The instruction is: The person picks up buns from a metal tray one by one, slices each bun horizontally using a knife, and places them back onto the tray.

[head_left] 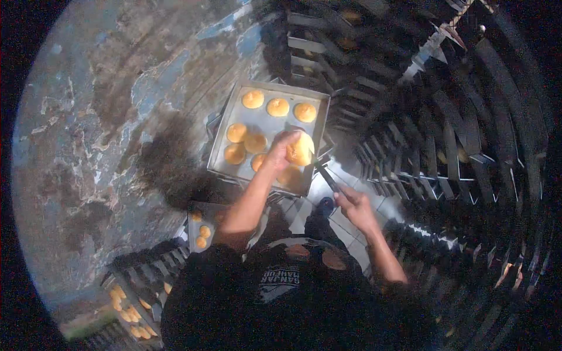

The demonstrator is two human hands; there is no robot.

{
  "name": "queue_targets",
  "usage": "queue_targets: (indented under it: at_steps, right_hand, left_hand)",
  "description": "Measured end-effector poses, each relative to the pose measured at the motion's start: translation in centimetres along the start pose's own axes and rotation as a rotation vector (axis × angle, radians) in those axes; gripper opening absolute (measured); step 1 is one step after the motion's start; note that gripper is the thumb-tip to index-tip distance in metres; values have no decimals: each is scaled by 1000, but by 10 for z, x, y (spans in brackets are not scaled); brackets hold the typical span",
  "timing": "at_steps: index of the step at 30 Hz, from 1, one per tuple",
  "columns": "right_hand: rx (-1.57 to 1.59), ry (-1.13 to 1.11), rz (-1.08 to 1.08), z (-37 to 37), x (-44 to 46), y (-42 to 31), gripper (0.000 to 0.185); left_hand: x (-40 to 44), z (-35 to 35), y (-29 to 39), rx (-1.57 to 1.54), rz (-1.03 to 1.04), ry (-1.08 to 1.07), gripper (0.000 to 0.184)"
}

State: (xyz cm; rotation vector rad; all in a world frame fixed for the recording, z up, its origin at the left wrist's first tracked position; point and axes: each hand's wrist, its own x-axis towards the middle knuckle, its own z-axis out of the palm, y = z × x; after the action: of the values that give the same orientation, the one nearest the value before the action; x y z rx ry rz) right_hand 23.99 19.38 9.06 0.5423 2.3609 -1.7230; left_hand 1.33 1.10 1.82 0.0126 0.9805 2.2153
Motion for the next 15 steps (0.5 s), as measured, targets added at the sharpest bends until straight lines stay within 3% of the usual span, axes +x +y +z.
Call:
queue_targets:
  at_steps: [2,3,8,11,13,15]
  right_hand:
    - [92,-19,52,9,24,-12,37]
    - [82,-2,-53,15,39,-11,37]
    - [143,-13,-51,2,17,15,40]
    - [-20,-58,98,-11,-4,19,38]
    - [62,-44,75,4,9,25,39]
    - [145,-26,57,23,34,29,39]
  left_hand:
    - [5,7,-19,-28,-17,18,32]
    - [6,11,-24,-31,-9,11,31]
    - [8,-8,-6,-42,-27,99,24]
    - [4,-12,2,-70,24,105,20]
    - [8,-13,-9,-72,51,101,20]
    - [14,-11,-39,-205,-10,244,19]
